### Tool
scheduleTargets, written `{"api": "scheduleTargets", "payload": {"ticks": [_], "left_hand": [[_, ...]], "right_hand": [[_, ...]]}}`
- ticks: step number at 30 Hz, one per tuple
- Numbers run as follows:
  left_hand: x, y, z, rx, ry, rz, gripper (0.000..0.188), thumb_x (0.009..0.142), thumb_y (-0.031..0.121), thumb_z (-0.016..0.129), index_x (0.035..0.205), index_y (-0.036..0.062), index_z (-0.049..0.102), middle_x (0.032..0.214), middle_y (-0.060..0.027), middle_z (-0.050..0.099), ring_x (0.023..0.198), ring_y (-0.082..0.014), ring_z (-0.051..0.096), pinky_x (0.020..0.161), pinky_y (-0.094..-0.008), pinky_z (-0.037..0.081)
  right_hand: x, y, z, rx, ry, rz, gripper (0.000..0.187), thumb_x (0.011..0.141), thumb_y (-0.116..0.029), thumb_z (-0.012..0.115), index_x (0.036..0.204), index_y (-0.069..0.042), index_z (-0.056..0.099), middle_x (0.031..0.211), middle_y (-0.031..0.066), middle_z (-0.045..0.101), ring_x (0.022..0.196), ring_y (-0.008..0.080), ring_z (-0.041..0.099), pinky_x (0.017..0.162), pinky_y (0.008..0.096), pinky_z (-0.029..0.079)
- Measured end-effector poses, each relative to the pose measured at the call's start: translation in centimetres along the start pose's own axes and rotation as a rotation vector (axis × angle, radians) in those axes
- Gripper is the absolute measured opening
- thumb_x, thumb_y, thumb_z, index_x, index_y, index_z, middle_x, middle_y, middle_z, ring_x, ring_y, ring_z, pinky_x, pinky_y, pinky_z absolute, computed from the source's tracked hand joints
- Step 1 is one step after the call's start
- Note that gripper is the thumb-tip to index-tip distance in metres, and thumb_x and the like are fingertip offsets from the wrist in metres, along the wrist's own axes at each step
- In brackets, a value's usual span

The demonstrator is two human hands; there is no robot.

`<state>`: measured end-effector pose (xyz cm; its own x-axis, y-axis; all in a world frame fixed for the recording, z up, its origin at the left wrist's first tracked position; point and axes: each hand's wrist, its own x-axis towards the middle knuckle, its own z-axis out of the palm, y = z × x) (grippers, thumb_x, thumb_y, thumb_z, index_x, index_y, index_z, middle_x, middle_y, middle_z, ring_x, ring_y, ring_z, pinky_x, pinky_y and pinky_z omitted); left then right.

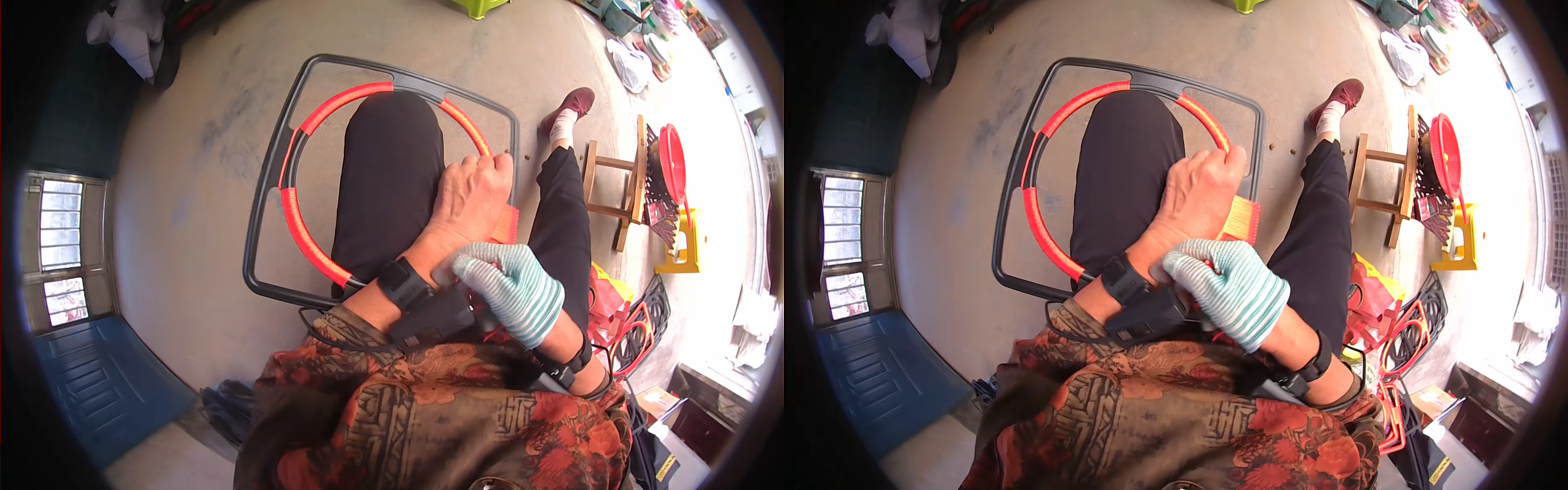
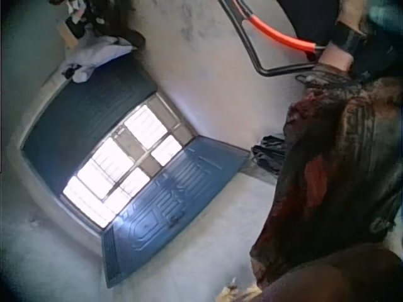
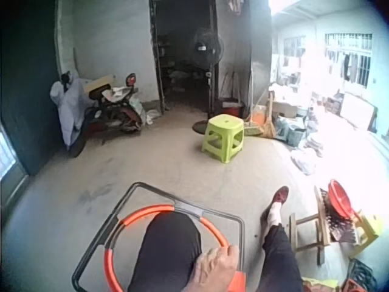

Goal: Winding a red cord around a black circular frame.

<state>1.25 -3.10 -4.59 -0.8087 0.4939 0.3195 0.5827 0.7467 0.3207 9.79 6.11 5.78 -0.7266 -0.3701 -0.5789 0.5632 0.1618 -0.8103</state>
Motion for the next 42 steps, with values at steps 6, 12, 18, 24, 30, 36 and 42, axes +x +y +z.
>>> {"api": "scheduleTargets", "payload": {"ticks": [6, 12, 18, 24, 30, 36, 42], "left_hand": [[-0.3, 1.2, 0.6, 0.178, -0.119, -0.099, 0.021, 0.080, 0.015, 0.062, 0.096, 0.0044, 0.054, 0.083, -0.0098, 0.065, 0.079, -0.0228, 0.064, 0.070, -0.0365, 0.048], [0.2, 1.7, 0.8, 0.151, -0.131, -0.134, 0.016, 0.082, 0.011, 0.060, 0.095, 0.0067, 0.051, 0.079, -0.0117, 0.063, 0.074, -0.0228, 0.066, 0.065, -0.0357, 0.050], [0.0, 1.5, 0.9, 0.103, -0.113, -0.141, 0.016, 0.080, 0.008, 0.060, 0.092, 0.0065, 0.049, 0.080, -0.0131, 0.060, 0.072, -0.0249, 0.065, 0.061, -0.0367, 0.051], [-1.1, 3.4, 1.3, 0.384, -0.268, -0.176, 0.030, 0.089, 0.019, 0.053, 0.114, 0.0038, 0.054, 0.099, -0.0125, 0.062, 0.097, -0.0267, 0.059, 0.076, -0.0415, 0.048], [-1.4, 4.0, 2.7, 0.528, -0.314, -0.140, 0.043, 0.092, 0.019, 0.048, 0.132, 0.0029, 0.047, 0.104, -0.0156, 0.059, 0.097, -0.0264, 0.058, 0.077, -0.0396, 0.048], [1.0, 2.3, -1.3, -0.443, -0.413, -0.638, 0.076, 0.085, 0.015, 0.060, 0.145, -0.0042, 0.019, 0.094, -0.0224, 0.063, 0.083, -0.0350, 0.066, 0.074, -0.0434, 0.054], [2.1, -0.7, -3.7, -1.501, -0.130, -0.806, 0.093, 0.083, 0.003, 0.066, 0.149, 0.0042, 0.000, 0.109, -0.0181, 0.058, 0.078, -0.0195, 0.066, 0.063, -0.0311, 0.056]], "right_hand": [[0.8, 0.8, -0.1, -0.453, 0.022, -0.410, 0.017, 0.087, -0.017, 0.064, 0.098, -0.006, 0.068, 0.080, 0.0143, 0.069, 0.071, 0.0254, 0.068, 0.068, 0.0327, 0.054], [1.6, 0.8, 0.6, -0.264, -0.096, -0.437, 0.017, 0.083, -0.012, 0.070, 0.098, -0.003, 0.068, 0.090, 0.0132, 0.071, 0.080, 0.0236, 0.070, 0.075, 0.0301, 0.054], [2.1, 0.7, 0.2, -0.374, -0.014, -0.391, 0.017, 0.081, -0.013, 0.073, 0.094, -0.002, 0.069, 0.085, 0.0113, 0.071, 0.079, 0.0213, 0.069, 0.076, 0.0289, 0.054], [0.5, 2.2, -0.6, -0.387, 0.066, -0.403, 0.017, 0.078, -0.013, 0.077, 0.091, -0.005, 0.071, 0.079, 0.0098, 0.070, 0.071, 0.0187, 0.069, 0.070, 0.0285, 0.055], [-0.3, 3.2, 0.0, -0.442, 0.175, -0.458, 0.018, 0.078, -0.014, 0.077, 0.092, -0.006, 0.072, 0.078, 0.0102, 0.071, 0.071, 0.0203, 0.071, 0.070, 0.0290, 0.056], [0.2, 1.2, 0.0, -0.154, 0.138, -0.396, 0.016, 0.083, -0.013, 0.073, 0.096, -0.005, 0.071, 0.079, 0.0064, 0.071, 0.066, 0.0126, 0.068, 0.062, 0.0258, 0.054], [0.7, 1.2, -4.6, 0.390, 0.624, -0.308, 0.021, 0.089, -0.018, 0.066, 0.101, -0.001, 0.066, 0.073, 0.0050, 0.067, 0.045, 0.0059, 0.050, 0.040, 0.0176, 0.036]]}}
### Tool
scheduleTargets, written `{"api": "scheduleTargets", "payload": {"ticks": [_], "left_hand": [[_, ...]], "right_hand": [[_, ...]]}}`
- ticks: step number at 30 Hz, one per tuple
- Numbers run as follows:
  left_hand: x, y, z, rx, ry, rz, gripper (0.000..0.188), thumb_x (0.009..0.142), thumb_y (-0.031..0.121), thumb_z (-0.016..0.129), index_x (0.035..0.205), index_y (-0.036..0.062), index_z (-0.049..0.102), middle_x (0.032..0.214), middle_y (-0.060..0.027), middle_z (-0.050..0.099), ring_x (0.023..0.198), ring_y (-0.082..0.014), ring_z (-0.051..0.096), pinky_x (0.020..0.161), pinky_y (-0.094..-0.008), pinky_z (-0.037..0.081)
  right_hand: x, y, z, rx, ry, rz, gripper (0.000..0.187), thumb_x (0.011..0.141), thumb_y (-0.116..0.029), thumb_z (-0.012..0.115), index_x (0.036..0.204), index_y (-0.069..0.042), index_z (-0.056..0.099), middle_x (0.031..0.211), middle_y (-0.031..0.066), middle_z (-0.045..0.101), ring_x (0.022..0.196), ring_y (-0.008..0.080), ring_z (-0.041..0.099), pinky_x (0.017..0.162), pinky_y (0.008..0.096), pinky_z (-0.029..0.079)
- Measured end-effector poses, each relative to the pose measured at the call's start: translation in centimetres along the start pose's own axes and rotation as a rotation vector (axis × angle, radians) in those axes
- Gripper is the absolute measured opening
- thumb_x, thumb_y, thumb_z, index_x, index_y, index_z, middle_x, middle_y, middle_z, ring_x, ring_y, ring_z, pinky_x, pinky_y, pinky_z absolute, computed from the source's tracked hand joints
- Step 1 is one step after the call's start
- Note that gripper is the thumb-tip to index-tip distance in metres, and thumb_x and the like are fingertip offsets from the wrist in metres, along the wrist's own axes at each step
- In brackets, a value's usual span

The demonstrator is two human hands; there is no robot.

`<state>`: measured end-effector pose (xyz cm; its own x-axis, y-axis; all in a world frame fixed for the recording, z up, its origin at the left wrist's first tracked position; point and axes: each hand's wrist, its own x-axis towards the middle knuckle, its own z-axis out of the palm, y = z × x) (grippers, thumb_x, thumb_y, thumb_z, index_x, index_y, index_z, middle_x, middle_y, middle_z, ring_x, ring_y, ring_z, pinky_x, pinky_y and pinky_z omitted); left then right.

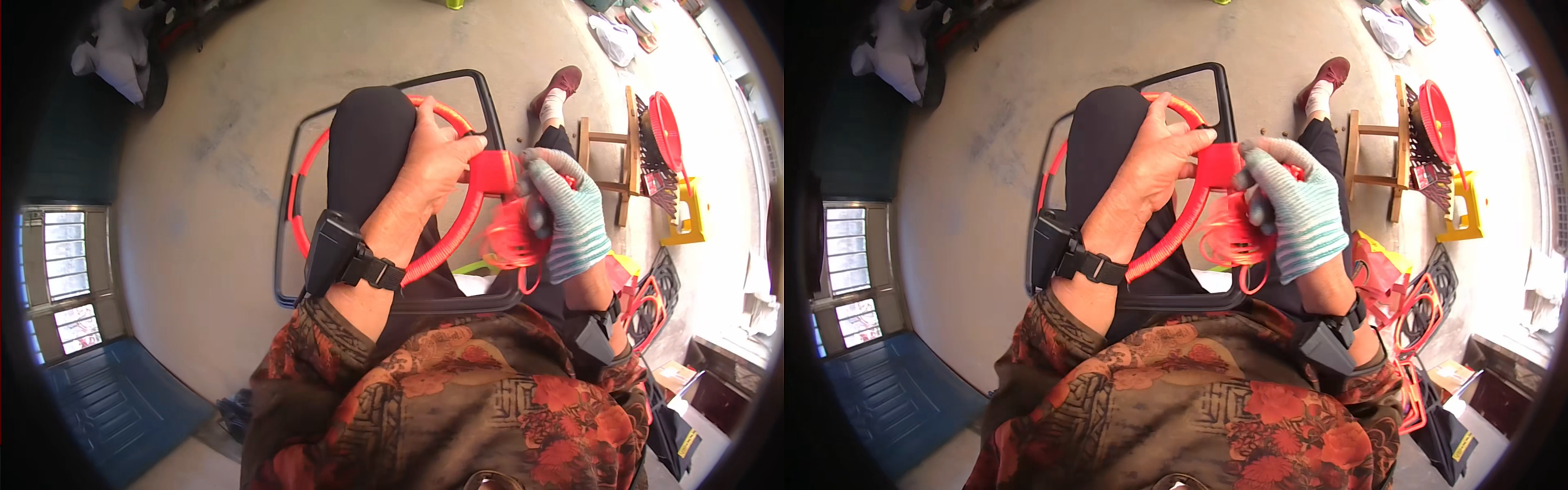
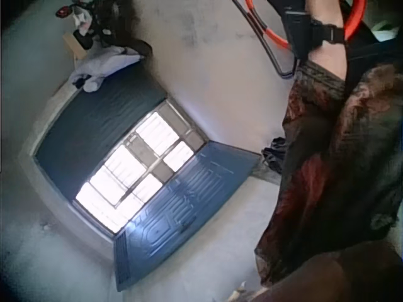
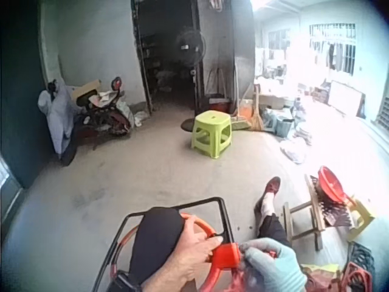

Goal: Winding a red cord around a black circular frame.

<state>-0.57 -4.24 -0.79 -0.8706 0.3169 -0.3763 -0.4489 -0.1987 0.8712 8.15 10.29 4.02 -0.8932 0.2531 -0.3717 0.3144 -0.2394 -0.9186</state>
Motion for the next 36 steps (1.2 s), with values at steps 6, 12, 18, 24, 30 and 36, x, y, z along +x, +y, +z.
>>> {"api": "scheduleTargets", "payload": {"ticks": [6, 12, 18, 24, 30, 36], "left_hand": [[0.1, 0.4, -1.1, -0.093, -0.019, 0.066, 0.095, 0.083, 0.000, 0.066, 0.149, 0.0065, -0.002, 0.111, -0.0160, 0.054, 0.083, -0.0180, 0.064, 0.067, -0.0334, 0.058], [-1.0, 2.5, -1.1, -0.068, 0.019, 0.164, 0.098, 0.083, -0.004, 0.065, 0.150, 0.0080, -0.005, 0.117, -0.0170, 0.052, 0.086, -0.0163, 0.064, 0.062, -0.0313, 0.058], [-3.0, 2.5, -0.1, 0.255, 0.056, 0.318, 0.090, 0.082, -0.006, 0.060, 0.150, 0.0058, 0.002, 0.101, -0.0142, 0.061, 0.074, -0.0116, 0.061, 0.064, -0.0245, 0.053], [-4.8, -4.5, 1.8, 0.559, 0.128, 0.263, 0.083, 0.080, -0.005, 0.063, 0.149, 0.0050, 0.017, 0.100, -0.0120, 0.063, 0.077, -0.0109, 0.060, 0.069, -0.0247, 0.051], [-4.9, -5.5, -0.5, 0.220, -0.126, -0.007, 0.024, 0.092, 0.002, 0.059, 0.114, -0.0056, 0.054, 0.092, -0.0072, 0.063, 0.080, -0.0089, 0.062, 0.066, -0.0237, 0.052], [-4.7, -5.0, -0.5, 0.431, -0.167, 0.013, 0.034, 0.093, 0.003, 0.057, 0.123, -0.0073, 0.045, 0.098, -0.0098, 0.061, 0.082, -0.0085, 0.061, 0.067, -0.0236, 0.052]], "right_hand": [[-0.4, 2.0, -2.8, 0.049, 0.012, -0.023, 0.026, 0.093, -0.026, 0.062, 0.103, -0.003, 0.066, 0.071, 0.0037, 0.065, 0.042, 0.0053, 0.047, 0.037, 0.0185, 0.033], [0.5, 2.9, -9.5, 0.209, 0.104, -0.118, 0.030, 0.098, -0.032, 0.054, 0.108, -0.004, 0.061, 0.072, 0.0048, 0.065, 0.039, 0.0071, 0.045, 0.032, 0.0204, 0.031], [0.5, 6.5, -11.0, 0.475, -0.021, 0.144, 0.033, 0.098, -0.040, 0.052, 0.107, -0.009, 0.057, 0.071, 0.0014, 0.061, 0.042, 0.0072, 0.046, 0.031, 0.0224, 0.033], [-0.7, 7.6, -7.8, 0.475, 0.025, 0.292, 0.028, 0.094, -0.036, 0.058, 0.106, -0.011, 0.057, 0.073, -0.0021, 0.059, 0.048, 0.0052, 0.046, 0.038, 0.0204, 0.036], [0.2, 8.2, -5.4, 0.424, 0.006, 0.291, 0.020, 0.093, -0.026, 0.060, 0.100, -0.008, 0.062, 0.076, 0.0017, 0.063, 0.050, 0.0078, 0.047, 0.044, 0.0229, 0.036], [2.1, 9.0, -4.8, -0.162, 0.148, 0.092, 0.032, 0.084, -0.027, 0.070, 0.103, -0.002, 0.063, 0.077, 0.0081, 0.066, 0.056, 0.0130, 0.061, 0.053, 0.0284, 0.051]]}}
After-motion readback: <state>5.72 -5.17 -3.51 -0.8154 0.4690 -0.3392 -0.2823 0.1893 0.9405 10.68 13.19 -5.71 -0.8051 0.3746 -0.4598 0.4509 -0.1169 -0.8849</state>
